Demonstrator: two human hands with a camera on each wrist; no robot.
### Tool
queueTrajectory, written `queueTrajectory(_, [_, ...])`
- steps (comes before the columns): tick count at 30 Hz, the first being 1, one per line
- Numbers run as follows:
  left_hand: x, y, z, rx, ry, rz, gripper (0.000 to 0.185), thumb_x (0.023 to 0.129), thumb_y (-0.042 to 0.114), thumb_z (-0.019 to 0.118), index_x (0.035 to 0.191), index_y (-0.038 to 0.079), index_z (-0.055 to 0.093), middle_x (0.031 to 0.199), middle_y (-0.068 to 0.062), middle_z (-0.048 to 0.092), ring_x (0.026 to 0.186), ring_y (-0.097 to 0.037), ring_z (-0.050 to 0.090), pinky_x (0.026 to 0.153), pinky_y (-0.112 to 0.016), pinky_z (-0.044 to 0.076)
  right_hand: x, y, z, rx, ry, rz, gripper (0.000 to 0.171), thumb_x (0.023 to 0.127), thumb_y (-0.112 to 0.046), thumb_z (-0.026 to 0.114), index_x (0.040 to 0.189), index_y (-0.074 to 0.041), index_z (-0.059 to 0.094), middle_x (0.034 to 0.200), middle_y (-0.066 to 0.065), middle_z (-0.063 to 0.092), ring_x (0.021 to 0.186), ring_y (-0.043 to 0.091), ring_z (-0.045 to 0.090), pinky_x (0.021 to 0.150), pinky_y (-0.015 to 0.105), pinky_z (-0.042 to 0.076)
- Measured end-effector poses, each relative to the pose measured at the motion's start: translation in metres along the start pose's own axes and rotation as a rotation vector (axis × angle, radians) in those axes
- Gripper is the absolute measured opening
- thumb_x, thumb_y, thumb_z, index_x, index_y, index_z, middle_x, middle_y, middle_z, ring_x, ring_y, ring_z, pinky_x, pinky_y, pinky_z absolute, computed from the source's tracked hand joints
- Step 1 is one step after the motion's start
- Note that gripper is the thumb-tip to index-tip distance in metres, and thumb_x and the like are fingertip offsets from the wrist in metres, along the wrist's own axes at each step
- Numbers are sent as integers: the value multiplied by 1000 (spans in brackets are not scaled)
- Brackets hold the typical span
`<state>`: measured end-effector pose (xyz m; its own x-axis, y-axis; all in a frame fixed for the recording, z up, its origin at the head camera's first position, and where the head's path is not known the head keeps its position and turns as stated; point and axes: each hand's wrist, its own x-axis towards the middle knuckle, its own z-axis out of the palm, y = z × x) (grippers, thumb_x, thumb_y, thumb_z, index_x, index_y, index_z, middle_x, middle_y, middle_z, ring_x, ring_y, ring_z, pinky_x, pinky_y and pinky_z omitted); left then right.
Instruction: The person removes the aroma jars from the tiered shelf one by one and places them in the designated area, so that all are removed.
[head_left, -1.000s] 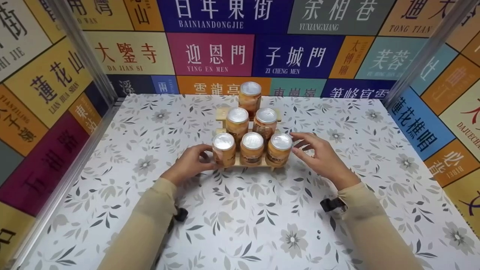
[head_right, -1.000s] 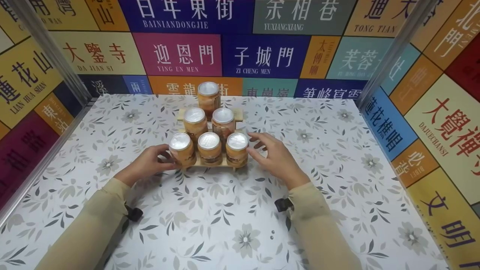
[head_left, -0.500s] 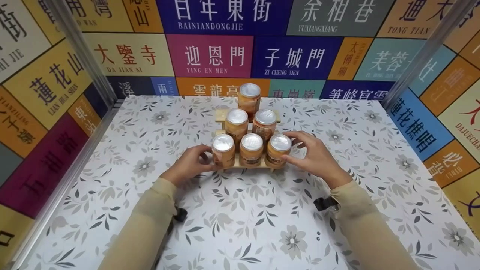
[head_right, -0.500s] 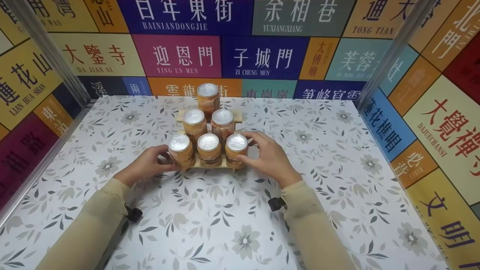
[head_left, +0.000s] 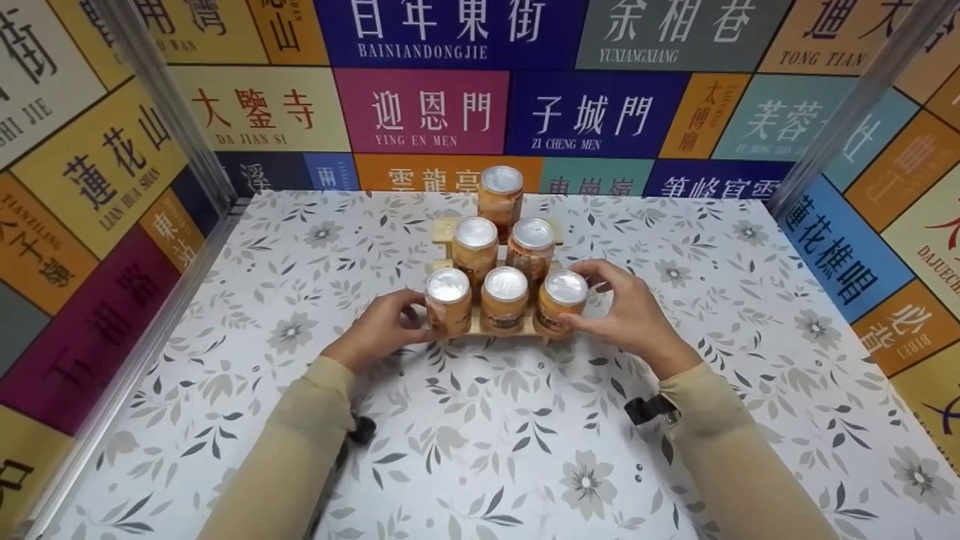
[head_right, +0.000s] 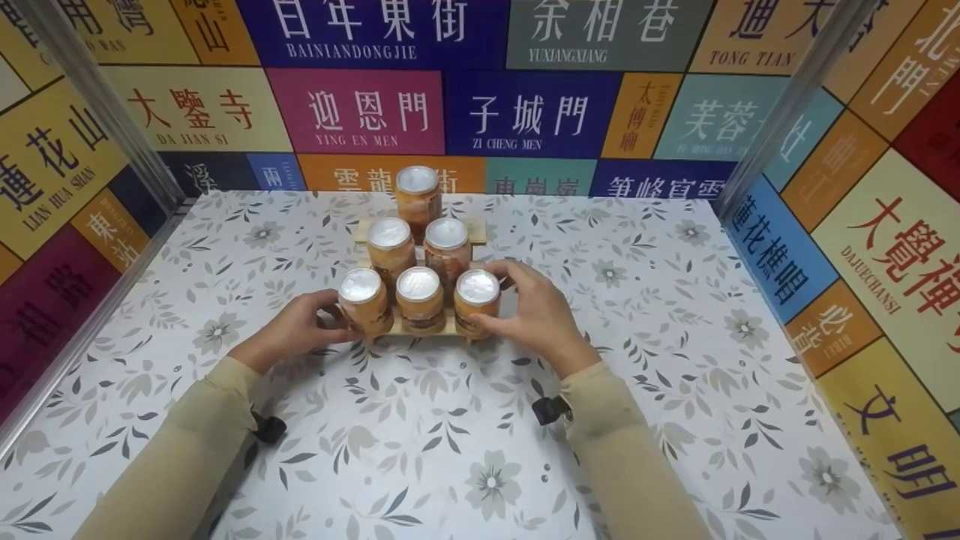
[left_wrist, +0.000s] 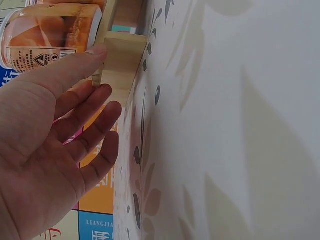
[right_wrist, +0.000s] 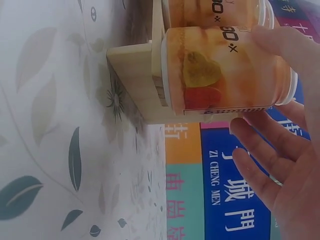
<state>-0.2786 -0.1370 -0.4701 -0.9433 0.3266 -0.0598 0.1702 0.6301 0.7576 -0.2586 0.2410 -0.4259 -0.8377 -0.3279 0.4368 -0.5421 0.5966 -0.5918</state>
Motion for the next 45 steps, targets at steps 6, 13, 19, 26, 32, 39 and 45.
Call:
queueTrajectory(6, [-1, 1, 0, -29, -6, -1, 59, 69, 40, 84, 122, 28, 61, 108, 0, 63, 100, -23, 60, 81, -35, 52, -6, -3, 0, 0, -1, -25, 68, 62, -43, 88, 120, -22, 59, 112, -10, 65, 97, 8, 60, 84, 38, 50])
queueTrajectory(13, [-2, -2, 2, -25, -1, 5, 58, 70, 40, 83, 122, 28, 60, 109, 3, 62, 103, -22, 60, 86, -36, 51, -13, -11, 0, -6, -24, -59, 68, 60, -45, 88, 118, -25, 59, 109, -11, 65, 95, 6, 59, 84, 29, 48])
queueTrajectory(19, [-2, -2, 1, -6, 5, 28, 57, 73, 35, 82, 124, 24, 60, 109, 6, 62, 104, -22, 59, 90, -38, 50, -18, -25, 6, -4, -69, -102, 67, 60, -44, 89, 118, -28, 60, 111, -16, 64, 100, 5, 59, 88, 28, 49])
queueTrajectory(26, [-2, -1, 1, 0, 2, 27, 57, 73, 36, 82, 124, 24, 60, 110, 6, 62, 104, -22, 60, 91, -38, 50, -23, -42, 18, 4, -113, -143, 67, 61, -43, 89, 119, -26, 60, 112, -16, 63, 100, 4, 58, 88, 31, 51])
queueTrajectory(32, [-1, -2, 2, 2, -1, 30, 55, 74, 32, 82, 124, 24, 60, 110, 6, 61, 103, -20, 59, 89, -37, 50, -23, -55, 35, 16, -154, -152, 68, 60, -46, 88, 120, -28, 59, 111, -16, 62, 98, 7, 58, 85, 36, 51])
queueTrajectory(39, [-3, -2, 3, 28, 5, 26, 53, 75, 29, 81, 123, 22, 60, 110, 4, 62, 102, -21, 60, 85, -35, 51, -21, -70, 60, -44, -161, -198, 69, 59, -53, 85, 118, -27, 60, 113, -18, 61, 104, 6, 57, 92, 31, 48])
queueTrajectory(45, [-3, -3, 3, 37, 16, 69, 51, 75, 35, 81, 121, 26, 62, 112, 6, 62, 103, -21, 60, 86, -36, 51, -18, -82, 79, -55, -189, -239, 69, 61, -56, 83, 119, -27, 59, 111, -17, 61, 103, 3, 59, 91, 27, 48])
